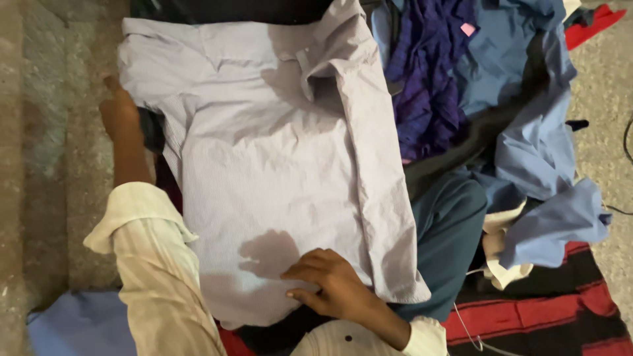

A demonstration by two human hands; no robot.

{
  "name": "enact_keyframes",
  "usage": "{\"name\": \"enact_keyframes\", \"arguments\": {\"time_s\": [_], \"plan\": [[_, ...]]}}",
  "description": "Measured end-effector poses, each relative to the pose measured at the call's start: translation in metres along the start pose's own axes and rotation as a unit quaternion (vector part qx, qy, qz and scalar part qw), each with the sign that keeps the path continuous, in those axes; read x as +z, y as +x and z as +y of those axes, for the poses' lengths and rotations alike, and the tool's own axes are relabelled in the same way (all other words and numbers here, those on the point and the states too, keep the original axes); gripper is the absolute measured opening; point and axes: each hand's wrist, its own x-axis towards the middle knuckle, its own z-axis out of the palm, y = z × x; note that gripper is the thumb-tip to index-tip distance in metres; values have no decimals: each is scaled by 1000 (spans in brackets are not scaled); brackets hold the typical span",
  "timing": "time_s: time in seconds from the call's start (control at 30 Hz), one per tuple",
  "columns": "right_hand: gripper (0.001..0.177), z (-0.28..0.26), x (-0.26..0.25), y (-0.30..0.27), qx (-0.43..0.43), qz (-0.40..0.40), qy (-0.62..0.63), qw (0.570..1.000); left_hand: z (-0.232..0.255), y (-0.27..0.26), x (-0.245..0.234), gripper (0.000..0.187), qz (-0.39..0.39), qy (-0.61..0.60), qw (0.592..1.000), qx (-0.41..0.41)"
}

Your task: The person folds a light purple striped shirt and places it into an open suitcase. They then pick up a dark purple plaid shirt, button it, and fold it. The person is sitting on a rug with other clothes and a suitcase nearby.

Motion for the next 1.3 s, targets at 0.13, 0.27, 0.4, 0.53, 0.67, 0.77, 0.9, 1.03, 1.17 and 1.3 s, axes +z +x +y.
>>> {"name": "enact_keyframes", "arguments": {"time_s": [0.13,0.27,0.4,0.53,0.67,0.77,0.9,1.03,1.17,1.3], "plan": [[28,15,4,3,32,-22,26,999,13,13,-7,76,-116,-106,987,-43],[27,25,3,5,60,-14,51,997,35,21,-7,57,-105,-149,983,-12],[25,32,1,5,62,2,39,997,52,25,2,41,-11,-128,984,126],[24,30,2,4,64,1,36,997,76,-8,14,29,71,-140,895,418],[26,26,4,6,60,-21,69,996,109,-81,9,30,-47,-148,773,615],[26,24,8,6,46,-29,77,996,115,-125,4,44,-146,-63,758,632],[27,21,10,4,50,-57,72,995,93,-147,1,40,-117,55,752,646],[26,19,9,2,50,-62,35,996,53,-148,-15,44,-45,146,748,645],[26,19,10,2,50,-57,35,997,23,-145,-26,48,-73,195,760,615],[25,19,17,1,46,-63,53,996,20,-144,-14,44,-30,227,735,639]]}}
